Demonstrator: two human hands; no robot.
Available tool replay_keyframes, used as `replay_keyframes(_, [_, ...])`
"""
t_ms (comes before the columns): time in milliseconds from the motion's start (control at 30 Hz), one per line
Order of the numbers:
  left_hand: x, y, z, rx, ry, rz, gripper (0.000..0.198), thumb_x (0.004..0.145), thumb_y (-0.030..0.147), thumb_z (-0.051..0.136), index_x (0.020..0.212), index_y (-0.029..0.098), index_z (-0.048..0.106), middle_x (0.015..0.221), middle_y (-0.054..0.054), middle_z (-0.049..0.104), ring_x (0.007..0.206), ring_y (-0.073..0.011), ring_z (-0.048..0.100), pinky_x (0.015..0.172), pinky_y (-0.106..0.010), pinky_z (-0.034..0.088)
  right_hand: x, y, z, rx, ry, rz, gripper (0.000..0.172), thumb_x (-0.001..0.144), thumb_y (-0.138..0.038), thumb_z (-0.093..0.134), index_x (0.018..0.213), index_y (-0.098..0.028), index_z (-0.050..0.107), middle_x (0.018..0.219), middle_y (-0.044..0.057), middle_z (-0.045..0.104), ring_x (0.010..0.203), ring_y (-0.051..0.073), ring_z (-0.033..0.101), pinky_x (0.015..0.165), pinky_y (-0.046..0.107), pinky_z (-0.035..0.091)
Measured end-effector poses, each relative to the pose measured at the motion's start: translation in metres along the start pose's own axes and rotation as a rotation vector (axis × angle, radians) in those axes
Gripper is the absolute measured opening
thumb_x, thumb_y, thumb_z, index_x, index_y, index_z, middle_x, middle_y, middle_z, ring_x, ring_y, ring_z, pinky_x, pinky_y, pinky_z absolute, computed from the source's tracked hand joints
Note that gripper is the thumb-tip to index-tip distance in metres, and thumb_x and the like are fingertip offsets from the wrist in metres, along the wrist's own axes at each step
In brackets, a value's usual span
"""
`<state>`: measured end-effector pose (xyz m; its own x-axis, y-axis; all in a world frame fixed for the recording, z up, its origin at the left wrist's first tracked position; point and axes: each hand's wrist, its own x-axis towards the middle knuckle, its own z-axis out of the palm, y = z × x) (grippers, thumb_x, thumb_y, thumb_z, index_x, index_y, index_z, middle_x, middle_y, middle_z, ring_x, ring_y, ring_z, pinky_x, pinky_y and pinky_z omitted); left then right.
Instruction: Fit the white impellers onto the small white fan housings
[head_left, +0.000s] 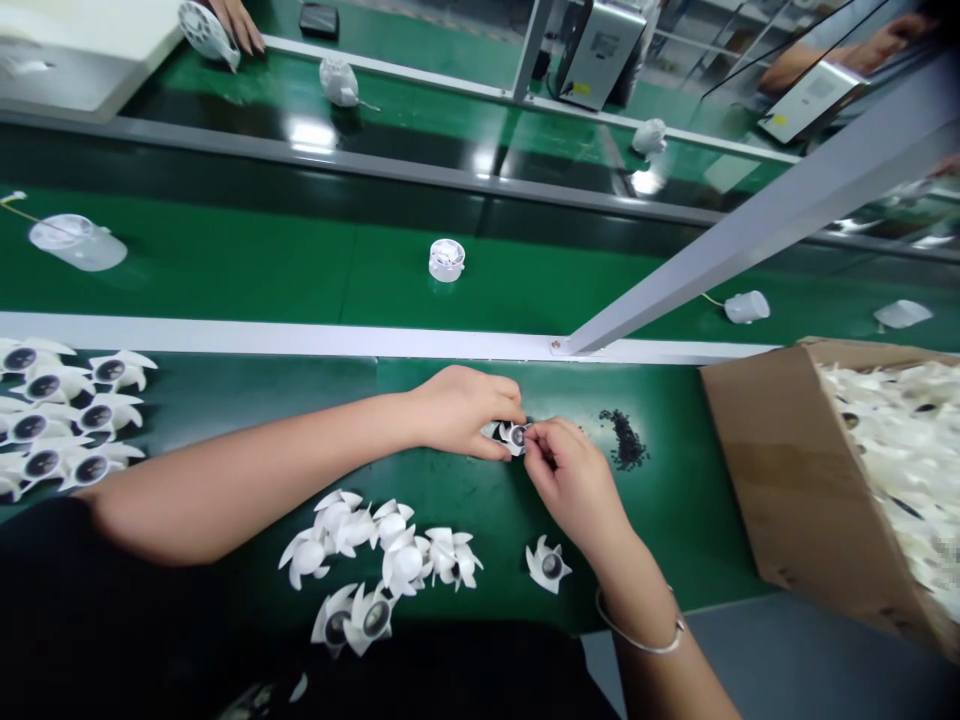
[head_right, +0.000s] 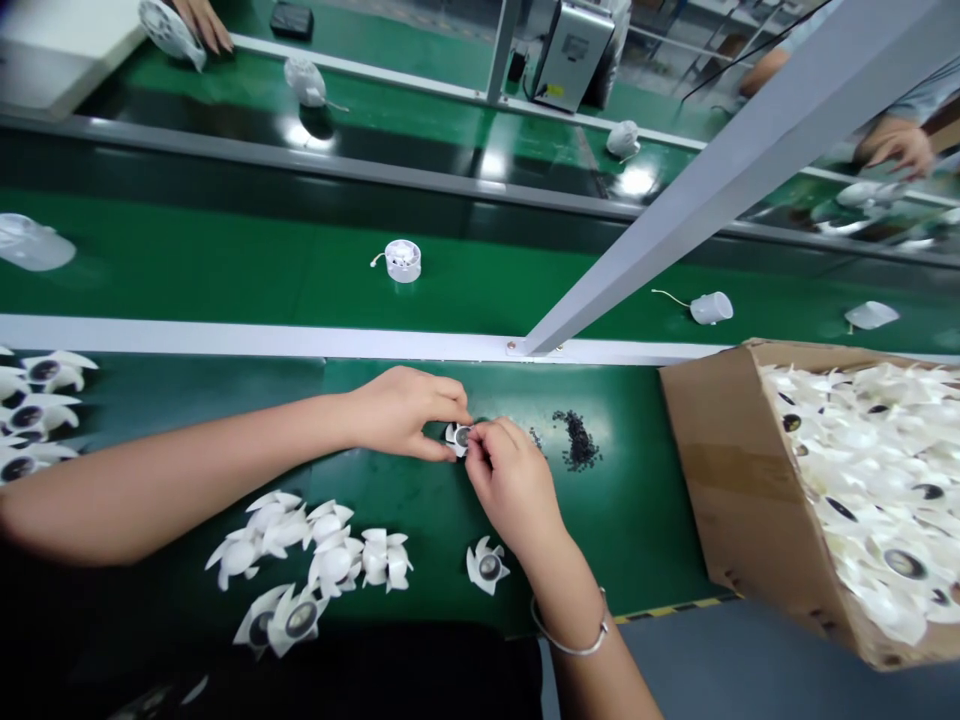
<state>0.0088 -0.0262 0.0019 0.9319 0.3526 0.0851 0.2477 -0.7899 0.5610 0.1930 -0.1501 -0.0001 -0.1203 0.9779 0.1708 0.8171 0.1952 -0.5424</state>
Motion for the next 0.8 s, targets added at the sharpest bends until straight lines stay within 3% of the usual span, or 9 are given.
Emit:
replay_keyframes(167, [0.002, 0.001, -0.001, 0.009, -0.013, 0.006, 0.028, 0.079, 0.042, 0.072, 0.102, 0.026, 0.072, 0.106, 0.003, 0.069, 0.082, -0.0124, 0.064, 0.057, -0.025, 0.033, 0.001, -0.004, 0.005, -0.213, 0.033, -0.055, 0.009, 0.094, -0.017, 0.05, 0.088, -0.02, 0.057, 0.081, 0.004, 0.059, 0.075, 0.019, 0.056, 0.067, 0.03, 0.043])
replay_keyframes(400, [0.001, 0.003, -0.001, 0.007, -0.005, -0.01, 0.024, 0.079, 0.04, 0.07, 0.098, 0.026, 0.072, 0.104, 0.003, 0.069, 0.083, -0.0128, 0.064, 0.056, -0.026, 0.032, 0.003, -0.008, 0.005, -0.273, 0.035, -0.072, 0.011, 0.094, -0.016, 0.05, 0.089, -0.02, 0.059, 0.081, 0.004, 0.061, 0.074, 0.019, 0.057, 0.067, 0.03, 0.045])
replay_keyframes(667, [0.001, 0.003, 0.0, -0.008, -0.012, -0.043, 0.033, 0.078, 0.04, 0.07, 0.109, 0.028, 0.072, 0.109, 0.002, 0.07, 0.088, -0.0151, 0.066, 0.059, -0.026, 0.035, -0.009, -0.005, -0.011, -0.402, -0.025, -0.392, 0.025, 0.093, -0.012, 0.053, 0.115, -0.014, 0.064, 0.082, 0.007, 0.066, 0.073, 0.02, 0.058, 0.067, 0.033, 0.046])
replay_keyframes(733, [0.001, 0.001, 0.0, -0.004, -0.018, -0.029, 0.034, 0.079, 0.043, 0.07, 0.11, 0.028, 0.071, 0.109, 0.002, 0.07, 0.087, -0.015, 0.066, 0.058, -0.026, 0.035, -0.011, 0.006, -0.023, -0.349, -0.02, -0.374, 0.032, 0.092, -0.01, 0.053, 0.123, -0.014, 0.063, 0.083, 0.006, 0.066, 0.074, 0.02, 0.059, 0.069, 0.033, 0.048])
replay_keyframes(800, [0.001, -0.001, 0.0, 0.001, -0.022, -0.013, 0.035, 0.081, 0.047, 0.07, 0.11, 0.027, 0.071, 0.109, 0.001, 0.07, 0.085, -0.0148, 0.066, 0.057, -0.026, 0.034, -0.007, 0.027, -0.038, -0.316, 0.069, -0.25, 0.034, 0.091, -0.012, 0.054, 0.123, -0.016, 0.063, 0.09, 0.007, 0.067, 0.079, 0.019, 0.061, 0.072, 0.033, 0.05])
